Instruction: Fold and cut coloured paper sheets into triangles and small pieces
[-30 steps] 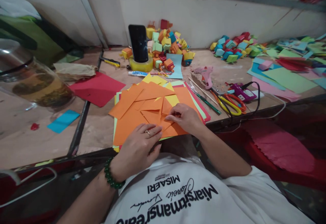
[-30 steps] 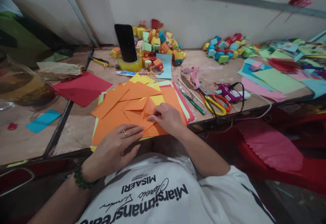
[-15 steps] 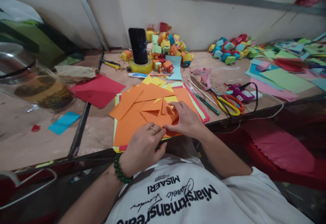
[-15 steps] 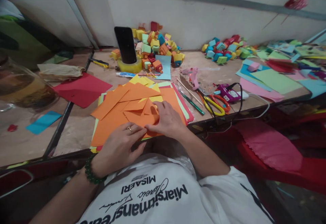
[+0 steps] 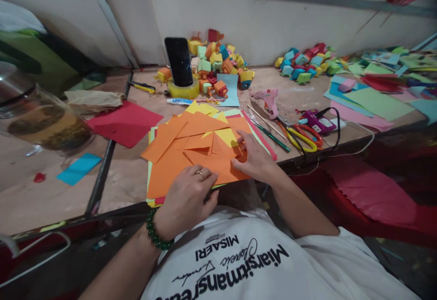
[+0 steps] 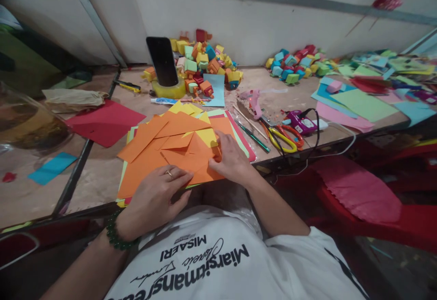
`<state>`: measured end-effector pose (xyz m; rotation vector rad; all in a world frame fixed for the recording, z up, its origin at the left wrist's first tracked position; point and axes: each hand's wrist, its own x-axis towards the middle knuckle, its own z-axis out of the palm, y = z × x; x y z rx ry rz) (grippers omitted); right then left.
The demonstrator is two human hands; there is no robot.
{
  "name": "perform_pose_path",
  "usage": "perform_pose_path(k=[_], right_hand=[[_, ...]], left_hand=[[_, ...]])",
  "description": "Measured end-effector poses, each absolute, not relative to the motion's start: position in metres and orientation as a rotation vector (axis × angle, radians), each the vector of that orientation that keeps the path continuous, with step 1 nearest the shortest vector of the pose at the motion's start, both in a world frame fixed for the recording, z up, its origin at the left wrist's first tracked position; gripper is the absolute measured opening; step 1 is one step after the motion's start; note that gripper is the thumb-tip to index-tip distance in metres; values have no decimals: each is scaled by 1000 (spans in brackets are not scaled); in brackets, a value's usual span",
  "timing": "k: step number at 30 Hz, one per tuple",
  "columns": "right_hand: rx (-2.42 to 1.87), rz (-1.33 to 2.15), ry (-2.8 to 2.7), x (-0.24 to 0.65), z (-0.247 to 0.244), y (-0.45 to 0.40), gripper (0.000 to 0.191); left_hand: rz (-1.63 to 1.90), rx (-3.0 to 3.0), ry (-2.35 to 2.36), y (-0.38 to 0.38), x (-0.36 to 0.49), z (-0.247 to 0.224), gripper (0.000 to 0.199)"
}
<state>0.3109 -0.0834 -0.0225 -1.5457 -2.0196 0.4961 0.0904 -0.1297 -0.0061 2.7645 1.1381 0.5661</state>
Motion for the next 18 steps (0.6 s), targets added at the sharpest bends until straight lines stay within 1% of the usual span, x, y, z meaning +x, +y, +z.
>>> perform_pose_path(k=[4, 8, 12, 14, 18], right_hand=[[-1479, 562, -2006, 322, -28, -80, 70], [-1492, 670, -2047, 323, -18, -77, 67], [-1614, 528, -2048, 315, -18, -75, 73], [-1579, 484, -2051, 315, -25, -74, 73], [-1450, 522, -2025, 321, -33, -75, 68]], left_hand=[[541, 2756, 1154, -131, 90, -6, 23], [521, 2777, 1166, -130, 91, -4, 23], [477, 2772, 1181, -130, 93, -1, 18], [473, 2771, 1183, -130, 93, -1, 19], [487, 2760, 1179, -130, 91, -2, 20]])
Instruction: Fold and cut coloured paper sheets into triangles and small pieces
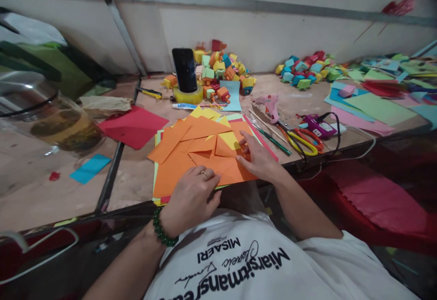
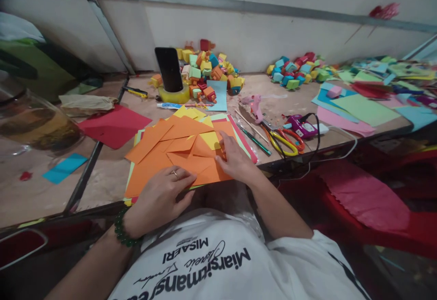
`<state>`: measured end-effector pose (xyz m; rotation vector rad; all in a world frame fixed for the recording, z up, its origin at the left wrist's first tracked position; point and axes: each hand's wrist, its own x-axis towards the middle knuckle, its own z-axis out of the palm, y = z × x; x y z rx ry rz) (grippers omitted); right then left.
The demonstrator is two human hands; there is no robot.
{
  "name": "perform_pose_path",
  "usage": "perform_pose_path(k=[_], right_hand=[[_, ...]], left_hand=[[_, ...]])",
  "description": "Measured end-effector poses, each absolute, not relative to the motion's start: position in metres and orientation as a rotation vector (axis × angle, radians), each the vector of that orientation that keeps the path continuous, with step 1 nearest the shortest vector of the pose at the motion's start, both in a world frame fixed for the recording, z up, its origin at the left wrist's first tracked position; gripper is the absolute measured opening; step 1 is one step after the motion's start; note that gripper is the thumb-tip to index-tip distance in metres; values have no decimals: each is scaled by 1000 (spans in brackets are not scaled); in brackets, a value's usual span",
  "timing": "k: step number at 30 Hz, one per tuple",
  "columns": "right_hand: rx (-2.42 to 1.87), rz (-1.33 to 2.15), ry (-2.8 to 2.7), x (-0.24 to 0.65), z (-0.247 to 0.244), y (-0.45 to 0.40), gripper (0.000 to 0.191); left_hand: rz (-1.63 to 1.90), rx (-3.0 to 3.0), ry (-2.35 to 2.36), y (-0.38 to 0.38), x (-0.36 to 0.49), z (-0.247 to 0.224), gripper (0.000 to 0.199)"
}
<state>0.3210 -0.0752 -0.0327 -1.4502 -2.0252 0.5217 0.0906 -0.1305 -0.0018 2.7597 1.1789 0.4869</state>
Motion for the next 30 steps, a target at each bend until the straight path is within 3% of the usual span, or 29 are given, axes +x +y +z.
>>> perform_pose_path(k=[5, 9, 16, 23, 30], right_hand=[[-1519, 505, -2042, 314, -22, -78, 75], [-1618, 453, -2098, 309, -20, -78, 91], [-1401, 635, -2091, 330, -30, -75, 71], [-1612, 448, -2086, 313, -24, -78, 77], [-1516, 357, -2115, 316, -31, -74, 64]], left_hand=[[473, 2772, 1183, -129, 93, -5, 20], [438, 2838, 1232, -128, 99, -6, 37], [396, 2826, 1206, -130, 97, -7, 31], [292, 2777, 1298, -122, 108, -9, 61], [363, 2711, 1366, -121, 106, -14, 52]])
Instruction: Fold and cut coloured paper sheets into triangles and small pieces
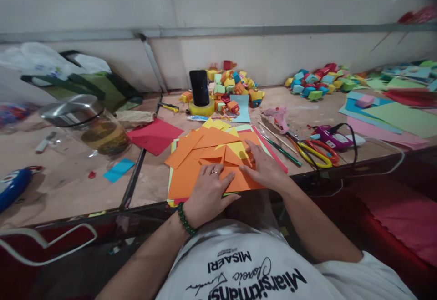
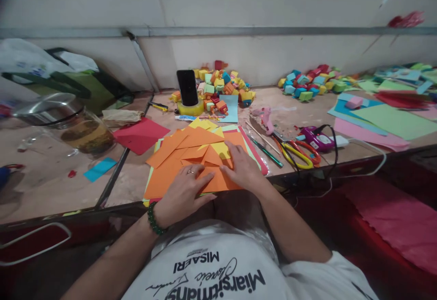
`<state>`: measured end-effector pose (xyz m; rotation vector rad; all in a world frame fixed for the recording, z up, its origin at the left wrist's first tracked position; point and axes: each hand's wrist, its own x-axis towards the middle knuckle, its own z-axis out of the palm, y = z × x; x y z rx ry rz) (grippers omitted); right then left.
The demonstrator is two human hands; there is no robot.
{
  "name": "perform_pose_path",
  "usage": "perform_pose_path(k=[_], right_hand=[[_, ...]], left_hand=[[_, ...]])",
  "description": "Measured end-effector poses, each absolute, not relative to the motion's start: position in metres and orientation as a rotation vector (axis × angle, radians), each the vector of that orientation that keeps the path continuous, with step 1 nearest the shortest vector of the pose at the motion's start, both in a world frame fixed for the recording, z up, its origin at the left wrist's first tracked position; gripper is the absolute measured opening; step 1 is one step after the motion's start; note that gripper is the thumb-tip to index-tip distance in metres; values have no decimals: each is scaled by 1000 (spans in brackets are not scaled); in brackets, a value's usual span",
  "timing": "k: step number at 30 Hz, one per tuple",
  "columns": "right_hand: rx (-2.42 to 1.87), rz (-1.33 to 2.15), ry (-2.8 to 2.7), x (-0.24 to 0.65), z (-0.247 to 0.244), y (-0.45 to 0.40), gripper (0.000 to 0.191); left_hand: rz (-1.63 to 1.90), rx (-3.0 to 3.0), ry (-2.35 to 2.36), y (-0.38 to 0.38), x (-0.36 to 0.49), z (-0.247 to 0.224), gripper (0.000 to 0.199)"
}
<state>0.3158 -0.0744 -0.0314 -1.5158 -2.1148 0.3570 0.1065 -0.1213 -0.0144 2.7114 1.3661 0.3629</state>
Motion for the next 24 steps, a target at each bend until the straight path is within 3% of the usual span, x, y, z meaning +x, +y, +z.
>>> perform_pose_path(k=[4, 13, 17, 24], right_hand=[[-1234, 259, -2154, 321, -40, -73, 17], [-915, -50, -2477, 326, -28, -85, 22], [-1052, -101, -2541, 322, -22, -88, 24], [-1440, 171, -2595, 300, 0, -73, 30]], left_hand=[[351, 2697, 1309, -121, 104, -15, 54], [279, 2670, 1333, -124, 107, -8, 51], [345, 2734, 1329, -126, 108, -14, 48], [488, 2736, 1488, -110, 95, 1, 37]])
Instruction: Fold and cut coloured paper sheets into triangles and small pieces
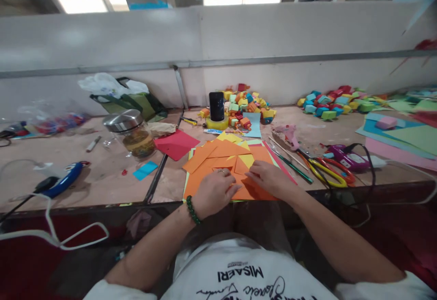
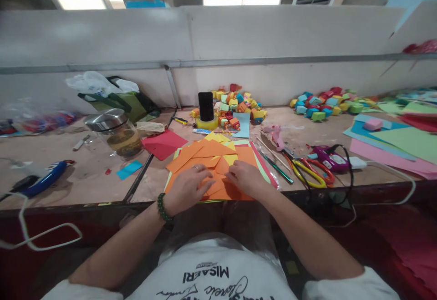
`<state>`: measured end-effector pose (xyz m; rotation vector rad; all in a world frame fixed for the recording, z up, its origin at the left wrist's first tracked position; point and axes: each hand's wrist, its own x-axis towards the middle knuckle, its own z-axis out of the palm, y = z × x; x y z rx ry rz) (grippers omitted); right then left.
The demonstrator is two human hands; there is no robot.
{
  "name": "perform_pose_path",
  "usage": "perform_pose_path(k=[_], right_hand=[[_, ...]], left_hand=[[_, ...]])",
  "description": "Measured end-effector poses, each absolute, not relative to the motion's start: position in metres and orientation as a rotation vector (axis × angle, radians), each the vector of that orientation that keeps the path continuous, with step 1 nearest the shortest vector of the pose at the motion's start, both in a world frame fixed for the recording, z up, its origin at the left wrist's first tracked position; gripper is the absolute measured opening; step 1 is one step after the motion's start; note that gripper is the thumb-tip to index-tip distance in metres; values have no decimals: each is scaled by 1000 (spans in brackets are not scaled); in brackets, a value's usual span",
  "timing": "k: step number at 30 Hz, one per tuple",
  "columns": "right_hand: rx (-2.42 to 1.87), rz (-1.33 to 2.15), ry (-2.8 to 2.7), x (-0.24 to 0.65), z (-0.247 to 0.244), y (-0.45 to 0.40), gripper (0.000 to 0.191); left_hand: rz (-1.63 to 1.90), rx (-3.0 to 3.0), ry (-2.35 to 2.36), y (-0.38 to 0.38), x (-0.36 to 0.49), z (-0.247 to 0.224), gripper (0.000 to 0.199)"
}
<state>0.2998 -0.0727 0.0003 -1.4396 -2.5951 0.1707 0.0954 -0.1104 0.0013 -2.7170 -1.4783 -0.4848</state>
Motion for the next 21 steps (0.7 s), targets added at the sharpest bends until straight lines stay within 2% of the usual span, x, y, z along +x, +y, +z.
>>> perform_pose_path(k=[2, 4, 7, 10, 11, 14, 16, 18, 21], right_hand=[[-1510, 165, -2618, 296, 2, -65, 26], [-1525, 187, -2655, 295, 4, -57, 26], [-1508, 369, -2706, 295, 11, -45, 30], [-1609, 540, -2551, 286, 20, -35, 30], [-1661, 548, -2476, 282, 22, -32, 33], [-1708, 618, -2294, 270, 16, -24, 62], [-1629, 737, -2215, 267, 8, -18, 68], [-1527, 831, -2175, 267, 2, -10, 58], [-1396, 905, -2176, 272, 6, 2, 32]], left_hand=[[-503, -2606, -1560, -98, 88, 4, 37], [-344, -2603, -1601, -88, 82, 2, 47], [-20, -2742, -1556, -79, 77, -7, 54], [42, -2811, -1553, -79, 76, -13, 57], [-2, -2851, -1571, -79, 75, -13, 56], [-309, -3001, -1635, -75, 70, -11, 52], [-527, -3044, -1664, -66, 65, -8, 48], [-680, -3031, -1709, -51, 60, -4, 49], [-984, -2990, -1815, -23, 53, 4, 64]])
